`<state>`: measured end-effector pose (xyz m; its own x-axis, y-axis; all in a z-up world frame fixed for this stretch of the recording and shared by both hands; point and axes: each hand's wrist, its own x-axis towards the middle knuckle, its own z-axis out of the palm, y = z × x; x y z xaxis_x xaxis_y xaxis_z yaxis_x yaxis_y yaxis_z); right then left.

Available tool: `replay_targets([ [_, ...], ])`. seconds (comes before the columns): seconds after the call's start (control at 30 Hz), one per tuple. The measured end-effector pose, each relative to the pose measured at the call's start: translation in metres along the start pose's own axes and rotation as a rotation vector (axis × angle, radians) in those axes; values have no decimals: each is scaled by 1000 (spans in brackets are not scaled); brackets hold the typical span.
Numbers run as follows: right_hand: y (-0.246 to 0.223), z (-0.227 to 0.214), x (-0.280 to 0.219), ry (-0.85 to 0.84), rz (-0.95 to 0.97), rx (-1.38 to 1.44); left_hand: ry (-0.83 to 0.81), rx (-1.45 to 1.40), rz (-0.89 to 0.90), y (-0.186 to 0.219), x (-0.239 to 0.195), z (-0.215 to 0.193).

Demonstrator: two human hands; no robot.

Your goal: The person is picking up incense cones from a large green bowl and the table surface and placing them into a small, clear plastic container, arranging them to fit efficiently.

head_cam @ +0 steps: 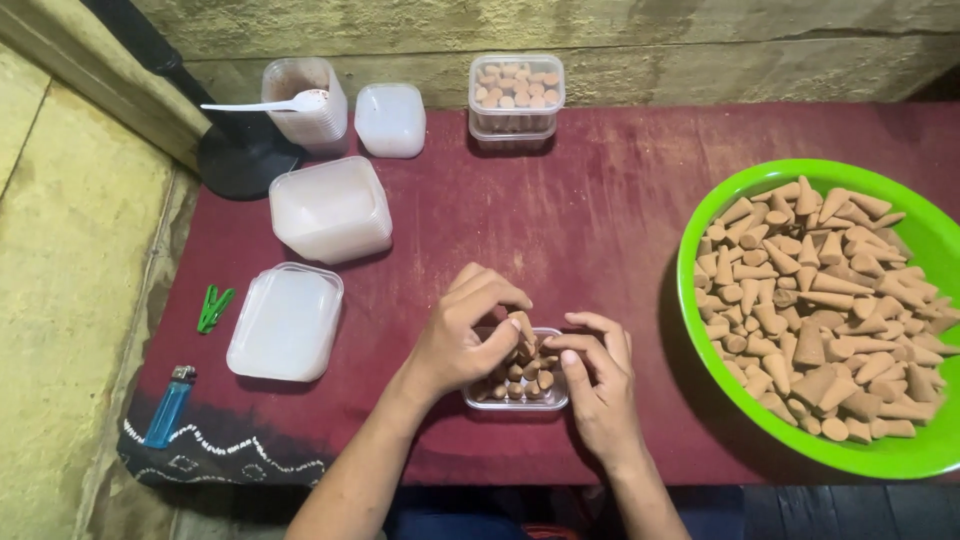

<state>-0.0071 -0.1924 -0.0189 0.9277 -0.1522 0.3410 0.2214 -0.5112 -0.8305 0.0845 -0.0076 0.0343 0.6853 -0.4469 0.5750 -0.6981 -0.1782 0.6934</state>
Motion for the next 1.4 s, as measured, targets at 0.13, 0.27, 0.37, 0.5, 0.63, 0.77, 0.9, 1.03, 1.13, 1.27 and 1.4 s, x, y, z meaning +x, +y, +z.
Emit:
replay_targets([
  [0.13, 0, 0, 0, 13, -13, 29, 1, -17, -14, -2, -2, -2],
  [0.27, 2, -1, -2, 63, -23, 112, -49, -66, -85, 0, -4, -2],
  [0.37, 4, -2, -6, 108, -38, 143, -68, -47, -91, 1, -6, -4],
  [0.5, 0, -3, -9, 150, -190, -12, -107, -46, -34, 1, -6, -7],
  [0.63, -4, 0, -9, 151, -312, -116, -115, -53, -27, 3, -6, -8],
  [0.77, -10, 1, -6, 75, -320, -164, -108, -39, -46, 2, -5, -8],
  [0.9, -13, 2, -6, 79, -324, -208, -76, -29, -85, -1, -6, -8],
  [1.03, -11, 3, -8, 119, -267, -222, -73, -57, -103, -2, -7, -8],
  [1.13, -11, 2, -7, 122, -236, -210, -78, -77, -144, -6, -9, -7],
  [1.27, -5, 1, -12, 112, -234, -190, -18, -37, -143, -2, -11, -8],
  [1.4, 1, 0, -9, 17, -86, -33, 29, 164, 11, 24, -17, -13],
])
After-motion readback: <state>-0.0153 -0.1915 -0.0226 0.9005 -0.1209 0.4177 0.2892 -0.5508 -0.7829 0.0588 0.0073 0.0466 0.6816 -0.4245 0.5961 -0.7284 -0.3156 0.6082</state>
